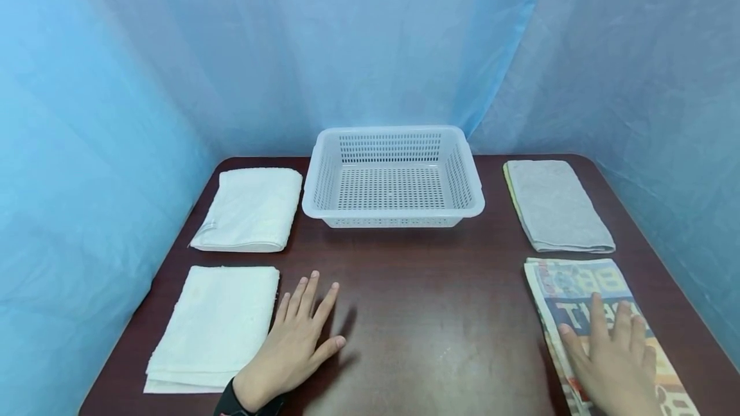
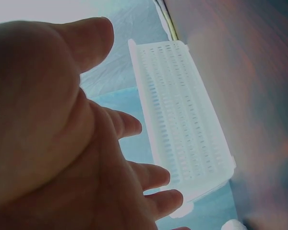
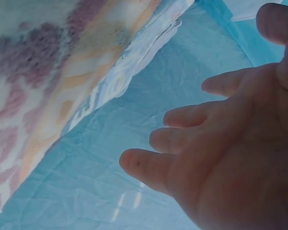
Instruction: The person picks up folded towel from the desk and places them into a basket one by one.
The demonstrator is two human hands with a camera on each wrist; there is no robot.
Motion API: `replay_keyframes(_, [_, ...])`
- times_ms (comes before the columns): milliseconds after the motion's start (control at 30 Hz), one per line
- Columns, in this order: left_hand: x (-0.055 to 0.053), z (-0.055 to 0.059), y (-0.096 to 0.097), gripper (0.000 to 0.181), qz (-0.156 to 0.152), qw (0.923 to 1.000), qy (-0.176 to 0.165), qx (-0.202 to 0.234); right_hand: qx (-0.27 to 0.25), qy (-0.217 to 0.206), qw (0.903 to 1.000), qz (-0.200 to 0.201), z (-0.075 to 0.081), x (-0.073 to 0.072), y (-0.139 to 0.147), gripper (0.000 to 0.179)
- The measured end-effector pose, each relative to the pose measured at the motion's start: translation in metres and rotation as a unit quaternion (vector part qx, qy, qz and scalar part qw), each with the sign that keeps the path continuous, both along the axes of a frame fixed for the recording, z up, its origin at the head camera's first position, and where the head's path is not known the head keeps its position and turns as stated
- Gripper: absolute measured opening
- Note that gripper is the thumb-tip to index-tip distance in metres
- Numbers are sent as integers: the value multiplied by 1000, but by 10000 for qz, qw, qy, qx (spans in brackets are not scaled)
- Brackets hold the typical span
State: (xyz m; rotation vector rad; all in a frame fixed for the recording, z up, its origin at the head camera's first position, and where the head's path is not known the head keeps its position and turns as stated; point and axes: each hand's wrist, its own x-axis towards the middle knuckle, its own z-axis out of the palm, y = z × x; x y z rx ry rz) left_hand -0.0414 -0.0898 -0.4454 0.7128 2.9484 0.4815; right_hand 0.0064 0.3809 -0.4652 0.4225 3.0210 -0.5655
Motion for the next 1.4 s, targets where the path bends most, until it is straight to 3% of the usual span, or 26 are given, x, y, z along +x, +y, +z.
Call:
replay_keyframes(267, [-1, -1, 0, 75, -61, 10000, -55, 43, -47, -120, 9999, -102, -7, 5, 5, 94])
replay_keyframes(633, [-8, -4, -1, 75, -19, 10000, 5, 1, 177, 246, 9995, 24, -6, 1, 5, 91])
replay_keyframes(1133, [-7, -15, -2, 73, -38, 10000, 92, 9, 404, -424, 9948, -838, -15, -2, 2, 92])
replay_keyframes(1400, [-8, -18, -1, 73, -37, 9999, 99, -27, 393, -927, 9895, -1039, -15, -7, 9, 97])
